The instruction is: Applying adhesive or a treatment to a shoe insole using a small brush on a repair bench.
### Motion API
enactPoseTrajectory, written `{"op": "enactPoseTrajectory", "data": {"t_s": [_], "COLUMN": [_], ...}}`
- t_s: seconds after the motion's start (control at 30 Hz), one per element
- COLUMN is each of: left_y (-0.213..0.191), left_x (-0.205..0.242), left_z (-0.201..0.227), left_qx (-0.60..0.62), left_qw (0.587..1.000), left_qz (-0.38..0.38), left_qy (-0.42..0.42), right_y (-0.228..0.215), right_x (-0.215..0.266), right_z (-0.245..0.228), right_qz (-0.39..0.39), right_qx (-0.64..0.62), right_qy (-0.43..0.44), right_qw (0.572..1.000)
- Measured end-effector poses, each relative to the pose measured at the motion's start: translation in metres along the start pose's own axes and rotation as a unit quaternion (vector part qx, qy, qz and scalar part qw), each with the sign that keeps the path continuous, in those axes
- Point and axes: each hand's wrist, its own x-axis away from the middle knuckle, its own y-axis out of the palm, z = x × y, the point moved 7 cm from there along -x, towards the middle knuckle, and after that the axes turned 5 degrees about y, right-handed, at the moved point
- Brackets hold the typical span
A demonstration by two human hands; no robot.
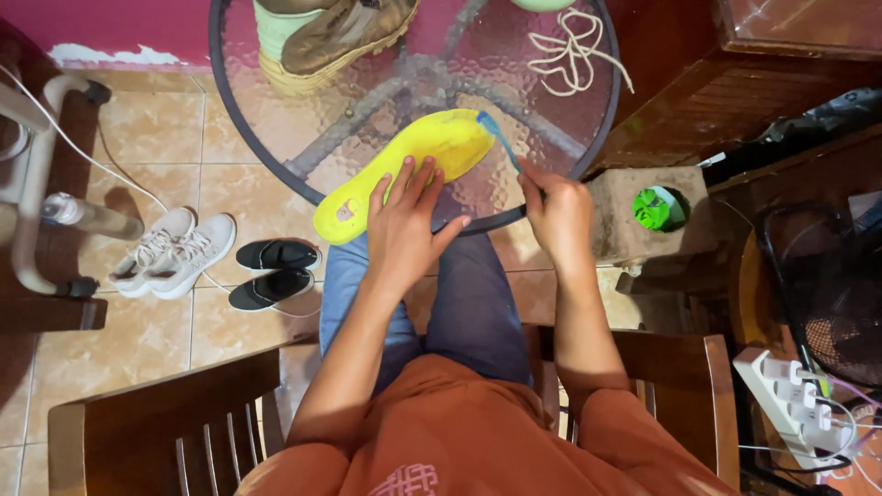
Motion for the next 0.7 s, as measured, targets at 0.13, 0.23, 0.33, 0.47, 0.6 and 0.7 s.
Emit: {"op": "enactPoseTrajectory", "data": {"t_s": [0.13,0.23,0.33,0.47,0.6,0.7], "left_y": [-0.002,-0.002,-0.001,0.002,0.005,-0.001], "left_x": [-0.001,0.001,-0.001,-0.001,0.002,0.000], "left_z": [0.001,0.001,-0.002,-0.002,-0.003,-0.001], "left_qx": [-0.007,-0.001,-0.008,-0.006,-0.013,-0.005], "left_qw": [1.000,1.000,1.000,1.000,1.000,1.000], "left_qz": [0.005,0.005,0.009,0.003,0.006,0.001], "left_qy": [0.006,0.002,0.004,0.005,0.002,0.001], "right_y": [0.004,-0.009,0.002,0.005,-0.009,-0.020], "right_x": [0.011,0.009,0.009,0.008,0.005,0.009], "right_z": [-0.033,-0.031,-0.010,-0.011,-0.008,-0.058], "right_qz": [-0.047,-0.042,-0.011,-0.042,-0.023,-0.094], "right_qx": [-0.003,0.002,0.020,-0.034,-0.054,-0.093], "right_qy": [-0.005,0.015,0.021,0.005,0.011,-0.007], "right_qw": [0.999,0.999,1.000,0.999,0.998,0.991]}}
